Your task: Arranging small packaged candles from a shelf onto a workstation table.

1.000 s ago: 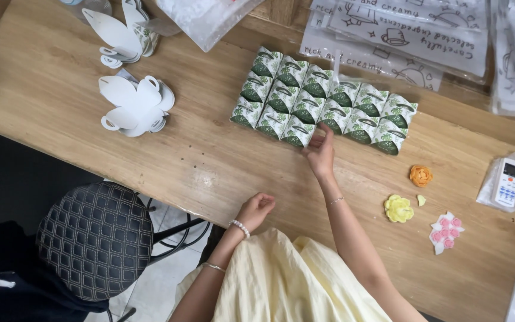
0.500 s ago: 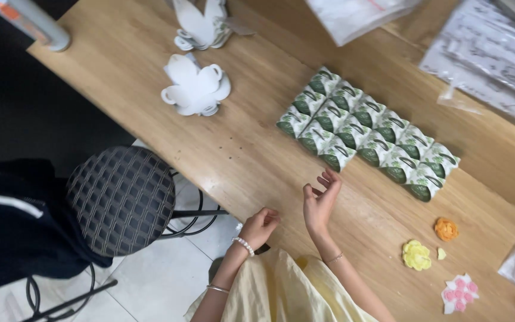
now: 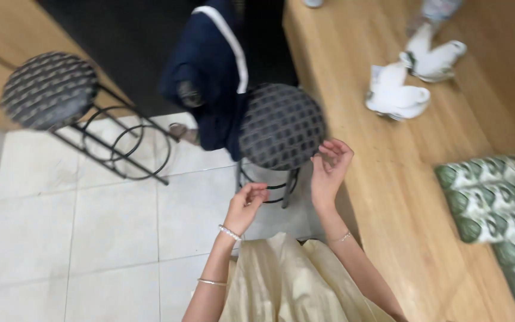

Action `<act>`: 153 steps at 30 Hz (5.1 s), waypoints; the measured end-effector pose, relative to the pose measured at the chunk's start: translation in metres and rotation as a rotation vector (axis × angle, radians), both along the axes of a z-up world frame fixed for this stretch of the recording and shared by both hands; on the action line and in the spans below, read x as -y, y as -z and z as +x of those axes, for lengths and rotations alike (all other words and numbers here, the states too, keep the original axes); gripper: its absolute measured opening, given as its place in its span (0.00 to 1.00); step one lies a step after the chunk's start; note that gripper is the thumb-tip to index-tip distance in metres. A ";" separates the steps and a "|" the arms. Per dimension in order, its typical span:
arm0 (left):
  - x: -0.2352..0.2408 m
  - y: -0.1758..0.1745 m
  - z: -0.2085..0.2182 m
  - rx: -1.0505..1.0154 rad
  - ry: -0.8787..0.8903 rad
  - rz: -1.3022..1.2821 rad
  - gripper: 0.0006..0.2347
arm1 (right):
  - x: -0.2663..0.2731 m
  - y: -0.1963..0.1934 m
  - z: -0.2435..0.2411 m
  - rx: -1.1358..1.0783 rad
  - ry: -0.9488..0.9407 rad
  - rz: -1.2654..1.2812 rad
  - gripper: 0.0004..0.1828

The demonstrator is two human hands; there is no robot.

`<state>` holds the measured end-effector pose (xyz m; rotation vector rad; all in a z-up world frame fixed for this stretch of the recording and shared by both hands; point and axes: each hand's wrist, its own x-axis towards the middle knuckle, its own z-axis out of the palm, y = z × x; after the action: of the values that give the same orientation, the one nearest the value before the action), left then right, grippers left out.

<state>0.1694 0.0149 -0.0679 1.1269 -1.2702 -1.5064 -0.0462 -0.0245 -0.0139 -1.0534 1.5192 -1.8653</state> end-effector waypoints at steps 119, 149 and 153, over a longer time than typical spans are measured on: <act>-2.378 -0.011 0.895 -0.331 -3.340 0.176 0.12 | -2.446 0.052 1.339 -1.051 -3.428 0.443 0.06; -3.221 -0.005 0.903 -0.051 -3.094 0.487 0.15 | -3.282 0.061 1.377 -1.130 -3.301 0.281 0.12; -3.306 0.003 0.906 -0.123 -3.131 0.340 0.13 | -3.382 0.069 1.402 -1.086 -3.296 0.213 0.13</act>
<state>1.0759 3.3205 -0.0708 1.2310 1.2484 0.8231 1.3555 3.3578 -0.0831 -1.6174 -0.8299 1.2511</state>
